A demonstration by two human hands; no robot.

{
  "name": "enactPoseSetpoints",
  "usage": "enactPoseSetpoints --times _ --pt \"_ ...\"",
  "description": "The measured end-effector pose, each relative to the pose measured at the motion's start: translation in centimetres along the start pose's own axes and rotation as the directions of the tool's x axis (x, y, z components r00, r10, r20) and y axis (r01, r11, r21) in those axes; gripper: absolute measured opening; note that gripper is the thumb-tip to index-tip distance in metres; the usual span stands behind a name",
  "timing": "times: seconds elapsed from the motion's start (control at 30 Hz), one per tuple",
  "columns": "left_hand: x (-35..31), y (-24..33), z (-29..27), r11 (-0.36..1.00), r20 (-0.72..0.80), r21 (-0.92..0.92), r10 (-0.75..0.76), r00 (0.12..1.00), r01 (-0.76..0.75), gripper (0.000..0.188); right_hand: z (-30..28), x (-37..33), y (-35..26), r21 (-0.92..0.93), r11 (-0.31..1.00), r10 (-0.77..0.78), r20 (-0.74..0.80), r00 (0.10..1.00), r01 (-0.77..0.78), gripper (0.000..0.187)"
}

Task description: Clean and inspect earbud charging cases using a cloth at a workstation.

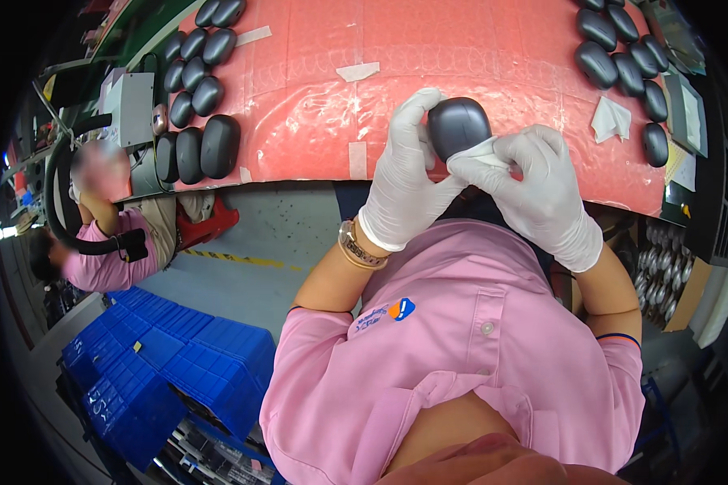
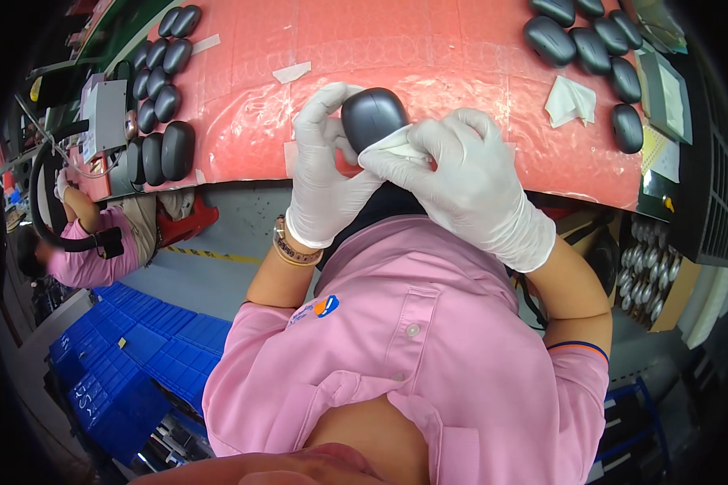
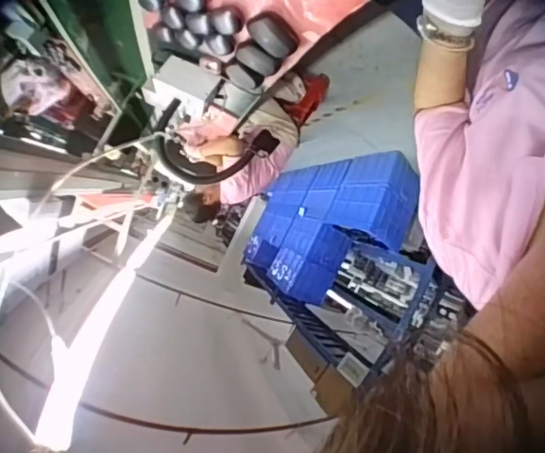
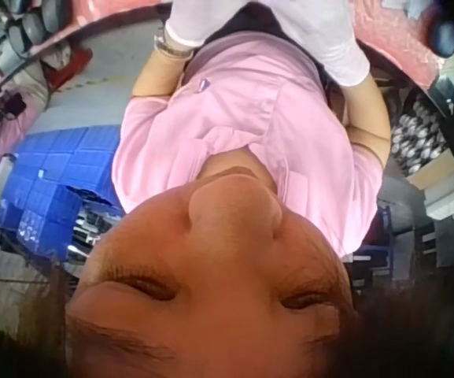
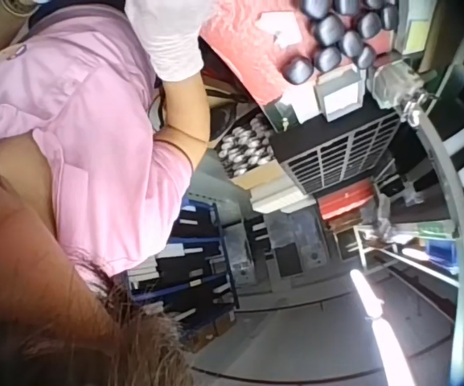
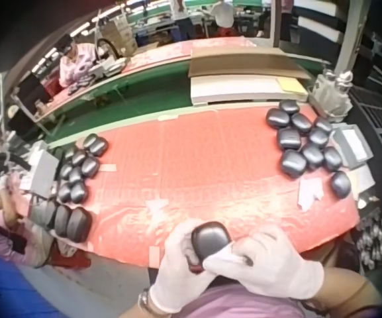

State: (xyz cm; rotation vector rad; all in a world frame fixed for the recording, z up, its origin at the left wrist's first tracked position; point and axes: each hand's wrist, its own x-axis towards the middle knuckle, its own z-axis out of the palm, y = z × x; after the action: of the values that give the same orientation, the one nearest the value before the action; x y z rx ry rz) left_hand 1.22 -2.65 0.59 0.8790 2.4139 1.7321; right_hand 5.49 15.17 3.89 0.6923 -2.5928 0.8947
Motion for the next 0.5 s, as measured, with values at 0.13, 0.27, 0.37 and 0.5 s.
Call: enactPoseSetpoints --times 0.13,0.27,0.37,0.5 --pt "0.0 0.2 -0.1 0.989 0.004 0.055 0.137 0.991 -0.137 0.086 -0.4 1.5 0.5 -0.116 0.993 -0.004 -0.011 1.000 0.003 0.043" --pt "0.2 0.8 -0.4 0.987 0.000 0.085 0.139 0.990 -0.138 0.083 -1.0 2.6 4.5 -0.245 0.964 0.126 0.073 0.989 -0.104 0.043" --pt "0.1 -0.3 -0.4 0.961 0.018 0.171 0.220 0.975 -0.219 0.082 -0.3 2.0 3.6 0.035 0.972 0.233 -0.185 0.955 -0.231 0.040" --pt "0.3 0.3 -0.4 0.950 0.027 0.201 0.238 0.971 -0.239 0.088 -0.2 1.3 0.6 0.631 0.405 0.592 0.370 0.716 -0.661 0.037"
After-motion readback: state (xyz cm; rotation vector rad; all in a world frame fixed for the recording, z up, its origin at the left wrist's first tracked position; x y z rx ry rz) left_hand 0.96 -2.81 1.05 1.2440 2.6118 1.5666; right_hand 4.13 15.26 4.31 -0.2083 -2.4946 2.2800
